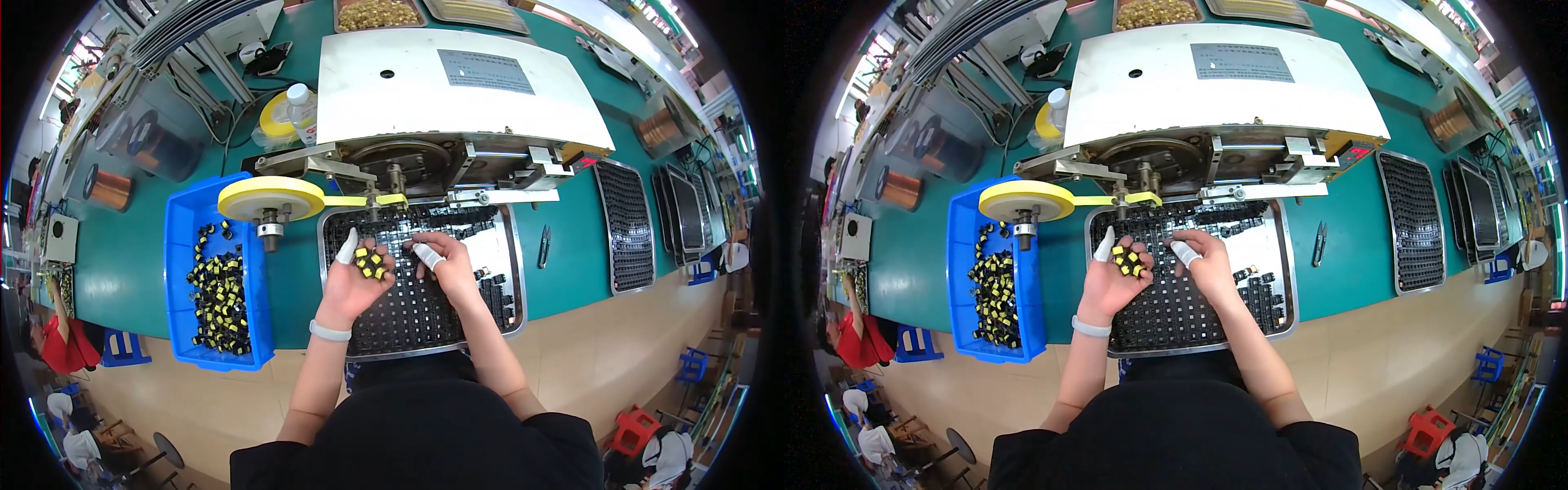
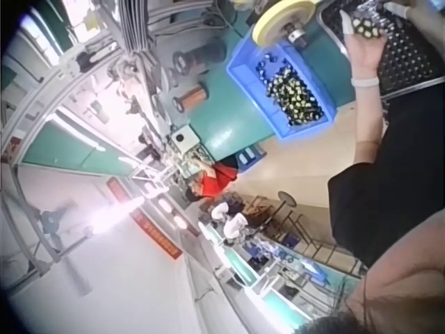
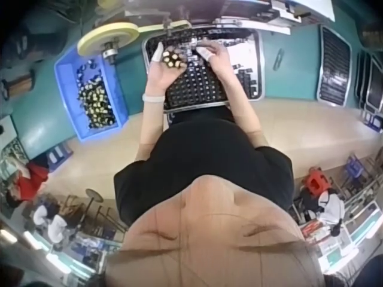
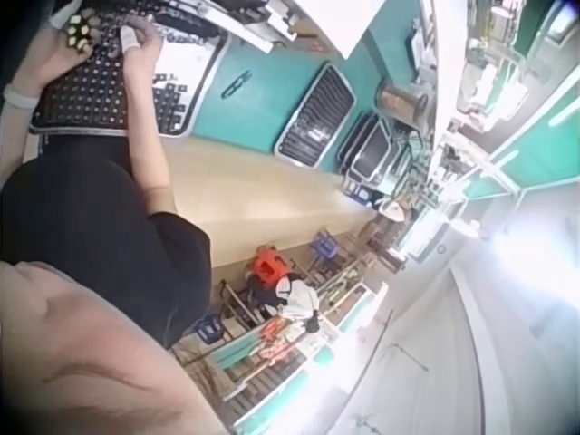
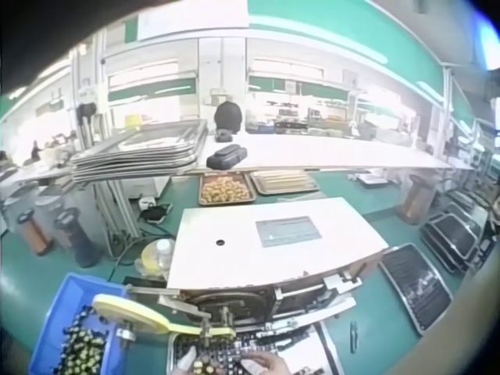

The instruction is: The person assembles electronic components using a specialized taping machine at an industrial workstation.

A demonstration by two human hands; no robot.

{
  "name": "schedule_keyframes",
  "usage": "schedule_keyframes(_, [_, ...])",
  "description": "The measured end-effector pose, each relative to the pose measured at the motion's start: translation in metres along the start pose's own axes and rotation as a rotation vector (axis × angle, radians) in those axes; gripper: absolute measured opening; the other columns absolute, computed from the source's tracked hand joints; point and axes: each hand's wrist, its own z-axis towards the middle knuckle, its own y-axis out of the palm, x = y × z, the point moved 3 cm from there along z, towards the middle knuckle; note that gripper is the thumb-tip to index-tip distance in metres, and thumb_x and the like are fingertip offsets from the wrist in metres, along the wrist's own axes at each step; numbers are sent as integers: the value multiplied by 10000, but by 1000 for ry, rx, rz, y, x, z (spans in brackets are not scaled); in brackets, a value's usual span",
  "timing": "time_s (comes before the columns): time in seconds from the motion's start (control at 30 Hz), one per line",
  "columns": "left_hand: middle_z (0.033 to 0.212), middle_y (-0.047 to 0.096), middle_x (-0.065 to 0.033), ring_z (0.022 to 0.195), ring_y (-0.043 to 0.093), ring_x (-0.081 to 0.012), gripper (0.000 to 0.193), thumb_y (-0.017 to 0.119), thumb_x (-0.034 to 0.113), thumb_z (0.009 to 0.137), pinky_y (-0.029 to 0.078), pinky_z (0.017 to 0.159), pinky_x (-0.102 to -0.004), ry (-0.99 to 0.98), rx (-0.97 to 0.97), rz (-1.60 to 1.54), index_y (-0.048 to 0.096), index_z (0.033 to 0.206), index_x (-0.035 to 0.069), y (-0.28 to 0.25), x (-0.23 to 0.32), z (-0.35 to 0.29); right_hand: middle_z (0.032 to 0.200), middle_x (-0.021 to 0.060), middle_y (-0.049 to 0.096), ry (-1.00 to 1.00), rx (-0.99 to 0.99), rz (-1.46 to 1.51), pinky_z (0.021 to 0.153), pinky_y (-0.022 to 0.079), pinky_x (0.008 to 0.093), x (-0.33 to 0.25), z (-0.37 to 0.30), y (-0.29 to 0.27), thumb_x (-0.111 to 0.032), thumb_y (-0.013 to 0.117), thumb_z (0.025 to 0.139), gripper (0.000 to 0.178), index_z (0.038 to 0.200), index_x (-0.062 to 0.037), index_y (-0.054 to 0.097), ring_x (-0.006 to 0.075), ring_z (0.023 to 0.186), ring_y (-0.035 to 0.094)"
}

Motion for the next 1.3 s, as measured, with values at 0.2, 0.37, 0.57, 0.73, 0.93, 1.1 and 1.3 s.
schedule_keyframes(0.2, [1141,618,-107,934,592,-231,313,525,329,941,489,774,-373,-42,-18,3,588,1160,114,16,-3,38,743,51,665,-220,238,-744,442,372,226,8,-6,-19,-127,673,878,173,952,23,629,82,493,510])
schedule_keyframes(0.37, [1096,612,-84,944,582,-224,307,533,313,947,481,725,-351,-62,-118,-15,578,1148,86,38,-9,51,710,40,629,-245,270,-478,449,388,231,6,-6,-22,-108,707,852,207,952,33,592,69,549,528])
schedule_keyframes(0.57, [987,561,-49,847,512,-178,266,513,253,959,414,578,-268,-168,-199,-114,541,1153,74,24,-14,19,835,59,654,-204,201,-29,449,394,185,-3,0,-9,-86,713,846,242,976,11,533,42,613,552])
schedule_keyframes(0.73, [1040,540,-60,857,501,-190,247,481,265,972,410,573,-264,-64,-109,-146,549,1171,134,4,-7,-11,844,66,650,-288,205,62,461,398,184,-19,14,29,-60,734,822,245,940,5,529,46,598,552])
schedule_keyframes(0.93, [1042,534,-63,867,496,-197,237,475,264,978,413,575,-274,1,-68,-135,546,1161,131,-3,0,-27,769,22,612,-426,344,-76,488,399,184,-8,23,45,-64,733,827,232,917,-2,528,28,603,513])
schedule_keyframes(1.1, [1049,528,-65,863,497,-201,232,481,266,977,420,595,-284,5,-87,-143,543,1152,127,-3,0,-32,744,5,564,-503,382,-126,510,406,191,-13,33,48,-36,698,838,214,917,-3,502,36,610,497])
schedule_keyframes(1.3, [1050,529,-63,877,499,-200,228,489,263,975,418,599,-284,8,-80,-133,543,1153,131,-3,0,-33,825,46,602,-122,135,154,480,366,203,-7,37,41,-135,635,898,171,971,-40,512,79,593,526])
